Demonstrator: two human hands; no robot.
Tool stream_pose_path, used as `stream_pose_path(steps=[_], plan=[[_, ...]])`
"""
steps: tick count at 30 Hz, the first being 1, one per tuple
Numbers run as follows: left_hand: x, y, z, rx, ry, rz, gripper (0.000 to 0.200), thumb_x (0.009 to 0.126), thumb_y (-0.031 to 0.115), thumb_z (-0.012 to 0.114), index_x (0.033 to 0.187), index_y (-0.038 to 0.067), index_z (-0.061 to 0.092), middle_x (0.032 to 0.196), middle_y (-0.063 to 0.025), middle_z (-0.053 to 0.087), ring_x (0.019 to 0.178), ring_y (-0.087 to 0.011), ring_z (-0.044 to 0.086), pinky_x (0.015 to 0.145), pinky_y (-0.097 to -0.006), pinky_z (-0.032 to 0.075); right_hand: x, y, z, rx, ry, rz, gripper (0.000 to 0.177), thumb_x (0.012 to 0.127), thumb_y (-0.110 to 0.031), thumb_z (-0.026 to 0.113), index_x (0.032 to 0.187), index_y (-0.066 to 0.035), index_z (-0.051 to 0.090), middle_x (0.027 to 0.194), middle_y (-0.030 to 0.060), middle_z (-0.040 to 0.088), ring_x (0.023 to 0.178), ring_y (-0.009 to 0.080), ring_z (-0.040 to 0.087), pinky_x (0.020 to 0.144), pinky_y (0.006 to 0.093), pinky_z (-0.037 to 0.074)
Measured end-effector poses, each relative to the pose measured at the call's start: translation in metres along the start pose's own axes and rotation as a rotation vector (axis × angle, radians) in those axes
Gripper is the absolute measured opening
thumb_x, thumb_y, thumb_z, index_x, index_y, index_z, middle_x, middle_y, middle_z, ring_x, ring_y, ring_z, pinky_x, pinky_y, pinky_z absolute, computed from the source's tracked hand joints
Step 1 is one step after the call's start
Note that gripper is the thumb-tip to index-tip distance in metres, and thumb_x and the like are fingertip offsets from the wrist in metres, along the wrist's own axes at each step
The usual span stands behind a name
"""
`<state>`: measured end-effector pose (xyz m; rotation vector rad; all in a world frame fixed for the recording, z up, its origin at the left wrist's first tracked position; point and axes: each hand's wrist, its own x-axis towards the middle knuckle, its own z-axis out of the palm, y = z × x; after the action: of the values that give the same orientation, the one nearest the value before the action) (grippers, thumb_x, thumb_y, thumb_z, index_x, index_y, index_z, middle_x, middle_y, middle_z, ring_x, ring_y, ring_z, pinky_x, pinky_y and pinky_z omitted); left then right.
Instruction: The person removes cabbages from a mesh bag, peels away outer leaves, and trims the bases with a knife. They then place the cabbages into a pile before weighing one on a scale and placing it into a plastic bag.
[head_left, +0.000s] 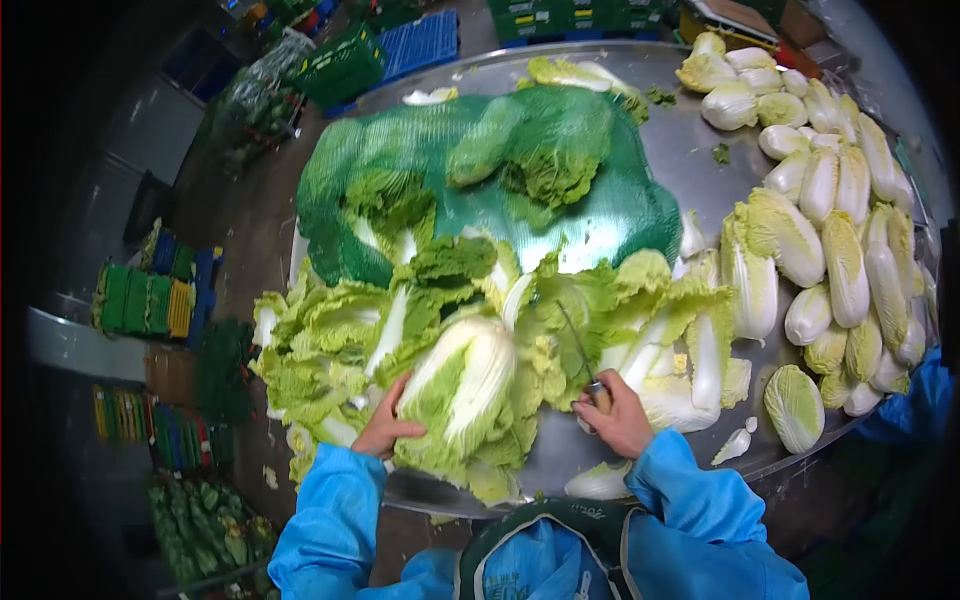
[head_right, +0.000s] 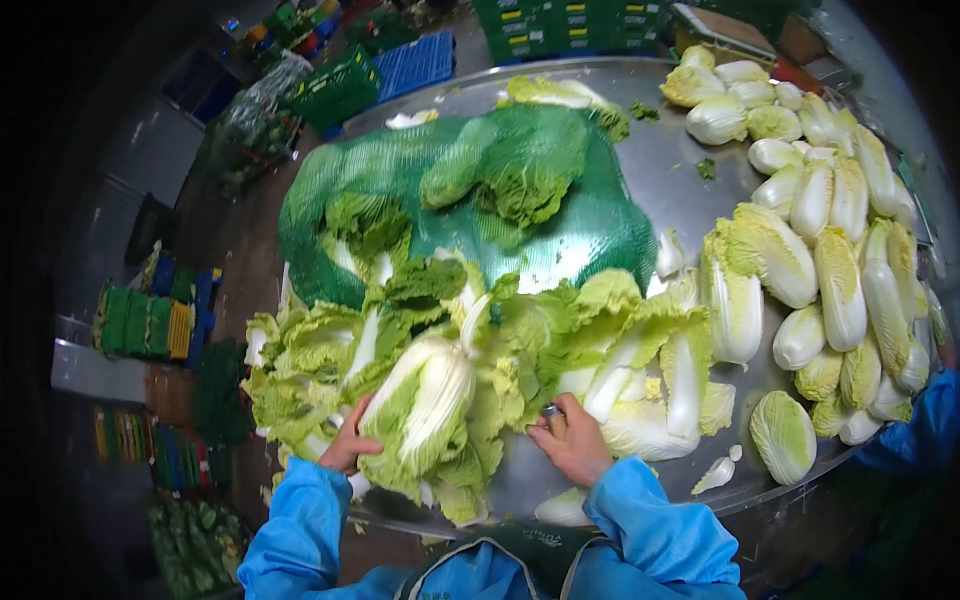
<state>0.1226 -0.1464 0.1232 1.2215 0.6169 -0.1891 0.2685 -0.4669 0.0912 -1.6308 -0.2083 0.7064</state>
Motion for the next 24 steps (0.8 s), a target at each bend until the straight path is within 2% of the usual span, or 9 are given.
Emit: stream_pose_path(steps=[1,4,7,9,11,12,15,19,24], plan=[[-0.014,-0.012,0.0,-0.006,0.018,-0.023,0.097,0.055,-0.001,0.076,0.137,0.0,0.025,0.127,-0.0126,0.044,0.116,-0.0236,0.046,0.099,-0.033,0.036,-0.007,0.004,0.0,0.006,-0.017,0.024,0.028,0.082,-0.019,0.064,0.1,-0.001,0.051,0.079,0.0106,0.058,0.065,0.0188,0.056,0.057,0.0324,0.045],[-0.042,-0.046,0.008,0.253,0.08,-0.123,0.099,0.053,0.002,0.078,0.137,0.004,0.026,0.128,-0.0109,0.044,0.118,-0.0217,0.043,0.1,-0.0328,0.033,-0.021,-0.01,0.005,-0.293,-0.255,-0.086,0.027,0.084,-0.021,0.06,0.099,-0.002,0.047,0.082,0.0201,0.057,0.075,0.0361,0.056,0.066,0.0403,0.044],[-0.053,-0.081,0.0,0.492,0.167,-0.058,0.098,0.053,0.002,0.078,0.137,0.005,0.028,0.126,-0.0104,0.045,0.116,-0.0215,0.044,0.099,-0.0318,0.034,-0.018,0.026,0.023,-0.479,-0.358,-0.094,0.027,0.085,-0.021,0.059,0.099,-0.004,0.043,0.073,0.0187,0.053,0.07,0.0368,0.054,0.062,0.041,0.043],[-0.064,-0.075,0.015,0.477,0.205,-0.014,0.095,0.056,0.008,0.077,0.137,0.005,0.028,0.128,-0.0152,0.043,0.12,-0.0261,0.042,0.1,-0.0345,0.033,-0.018,0.036,0.03,-0.496,-0.363,-0.119,0.025,0.085,-0.02,0.057,0.097,-0.004,0.042,0.076,0.0194,0.054,0.072,0.0387,0.055,0.062,0.0437,0.042],[-0.074,-0.062,0.029,1.212,0.416,0.321,0.095,0.056,0.018,0.078,0.137,0.006,0.029,0.132,-0.0208,0.038,0.123,-0.0331,0.037,0.102,-0.0406,0.031,-0.015,0.035,0.036,-0.57,-0.35,-0.16,0.023,0.085,-0.019,0.056,0.097,-0.004,0.042,0.08,0.0201,0.055,0.075,0.0394,0.055,0.063,0.0447,0.043],[-0.075,-0.051,0.05,1.281,0.377,0.301,0.099,0.055,0.024,0.077,0.138,0.006,0.026,0.135,-0.0241,0.032,0.126,-0.038,0.031,0.103,-0.0465,0.026,-0.013,0.032,0.04,-0.572,-0.36,-0.162,0.023,0.085,-0.019,0.056,0.097,-0.004,0.042,0.08,0.0201,0.055,0.075,0.0394,0.055,0.063,0.0447,0.043],[-0.05,-0.06,0.104,1.414,0.462,0.149,0.104,0.052,0.023,0.077,0.139,0.005,0.022,0.136,-0.0215,0.031,0.125,-0.037,0.031,0.102,-0.0478,0.026,-0.003,0.027,0.053,-0.618,-0.351,-0.256,0.022,0.084,-0.017,0.055,0.095,-0.004,0.041,0.085,0.0215,0.055,0.077,0.0411,0.056,0.064,0.047,0.044],[-0.027,-0.083,0.087,1.39,0.558,0.25,0.108,0.05,0.022,0.077,0.139,0.004,0.02,0.135,-0.0203,0.032,0.124,-0.0357,0.032,0.1,-0.047,0.026,0.018,0.024,0.062,-0.815,-0.454,-0.26,0.018,0.086,-0.016,0.049,0.094,-0.002,0.039,0.085,0.0225,0.055,0.074,0.0413,0.057,0.063,0.05,0.045],[-0.023,-0.078,0.06,1.263,0.421,0.303,0.112,0.045,0.023,0.079,0.139,0.003,0.021,0.129,-0.0192,0.036,0.12,-0.0356,0.036,0.098,-0.0447,0.029,0.025,0.024,0.077,-0.881,-0.509,-0.22,0.015,0.085,-0.013,0.045,0.093,-0.001,0.04,0.085,0.0241,0.056,0.073,0.0413,0.059,0.063,0.0506,0.046]])
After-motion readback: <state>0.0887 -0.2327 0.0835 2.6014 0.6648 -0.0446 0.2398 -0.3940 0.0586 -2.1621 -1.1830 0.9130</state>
